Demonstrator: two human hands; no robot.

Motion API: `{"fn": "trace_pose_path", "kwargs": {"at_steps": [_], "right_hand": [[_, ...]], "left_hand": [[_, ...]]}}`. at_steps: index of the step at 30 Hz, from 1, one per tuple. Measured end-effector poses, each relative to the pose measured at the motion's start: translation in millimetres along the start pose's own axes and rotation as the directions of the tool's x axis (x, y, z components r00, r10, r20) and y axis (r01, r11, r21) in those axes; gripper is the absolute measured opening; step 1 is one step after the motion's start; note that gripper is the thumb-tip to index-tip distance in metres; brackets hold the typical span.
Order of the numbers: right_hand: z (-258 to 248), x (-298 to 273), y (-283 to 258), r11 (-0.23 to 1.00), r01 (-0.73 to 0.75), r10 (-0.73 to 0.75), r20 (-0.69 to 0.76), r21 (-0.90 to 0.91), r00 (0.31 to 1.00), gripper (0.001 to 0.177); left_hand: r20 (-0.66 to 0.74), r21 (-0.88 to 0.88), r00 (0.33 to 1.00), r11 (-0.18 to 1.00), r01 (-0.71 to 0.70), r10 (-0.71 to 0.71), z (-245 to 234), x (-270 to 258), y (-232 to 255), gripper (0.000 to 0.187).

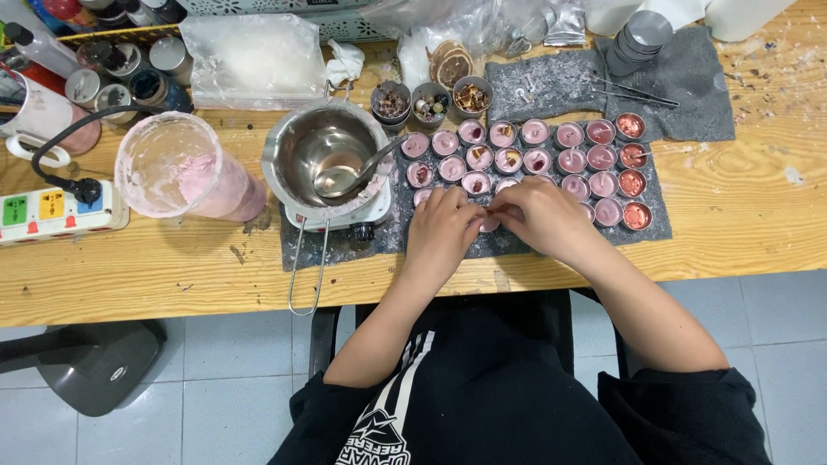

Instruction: Decorating small wax candles with dried flower petals and cutting a dried orange slice for ornamentation.

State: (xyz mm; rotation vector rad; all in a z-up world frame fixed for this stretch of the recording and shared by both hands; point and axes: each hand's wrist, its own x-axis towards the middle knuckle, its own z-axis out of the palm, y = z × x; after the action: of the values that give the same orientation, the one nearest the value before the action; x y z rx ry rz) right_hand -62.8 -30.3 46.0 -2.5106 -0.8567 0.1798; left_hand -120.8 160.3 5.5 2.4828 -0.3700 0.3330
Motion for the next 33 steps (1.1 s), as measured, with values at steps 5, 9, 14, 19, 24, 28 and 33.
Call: {"fn": "trace_pose_path", "kwargs": {"at_steps": [5, 9, 14, 19, 24, 28, 33], "right_hand": [[1.4, 2.3, -5.2, 1.000, -0.029, 0.029, 0.008, 0.008, 1.000, 0.015], [-3.2, 2.4, -16.2, 0.998, -0.069, 0.069, 0.008, -0.003, 0.998, 0.014], [3.1, -0.4, -15.7, 0.996, -0.069, 0.069, 0.002, -0.061, 0.998, 0.016], [7.6, -6.6, -14.8, 0.991, -0.011, 0.001, -0.072, -0.135, 0.997, 0.016], [11.9, -8.6, -17.4, 0.983, -0.029, 0.007, -0.120, -0.181, 0.993, 0.011], [10.8, -9.6, -16.7, 0.982, -0.008, -0.020, -0.142, -0.190, 0.990, 0.011], [0.5, -10.4, -13.7, 0.981, -0.030, 0.016, -0.074, -0.192, 0.997, 0.016]], "left_hand": [[0.008, -0.007, 1.000, 1.000, 0.007, -0.007, 2.2, -2.2, -2.3, 0.016], [-0.005, -0.016, 1.000, 1.000, 0.004, -0.005, 0.5, -2.6, -1.9, 0.016], [-0.003, -0.027, 1.000, 1.000, -0.001, 0.001, 0.9, -2.0, -2.5, 0.016], [-0.007, -0.028, 1.000, 1.000, 0.003, -0.003, 1.5, -0.9, -0.9, 0.016], [-0.010, -0.032, 1.000, 0.999, 0.000, 0.000, 2.4, -0.8, -0.3, 0.017], [0.000, -0.028, 1.000, 1.000, 0.009, -0.009, 1.8, -0.5, 0.6, 0.016], [-0.021, -0.035, 1.000, 0.999, -0.005, 0.004, 2.3, -1.6, -1.4, 0.016]]}}
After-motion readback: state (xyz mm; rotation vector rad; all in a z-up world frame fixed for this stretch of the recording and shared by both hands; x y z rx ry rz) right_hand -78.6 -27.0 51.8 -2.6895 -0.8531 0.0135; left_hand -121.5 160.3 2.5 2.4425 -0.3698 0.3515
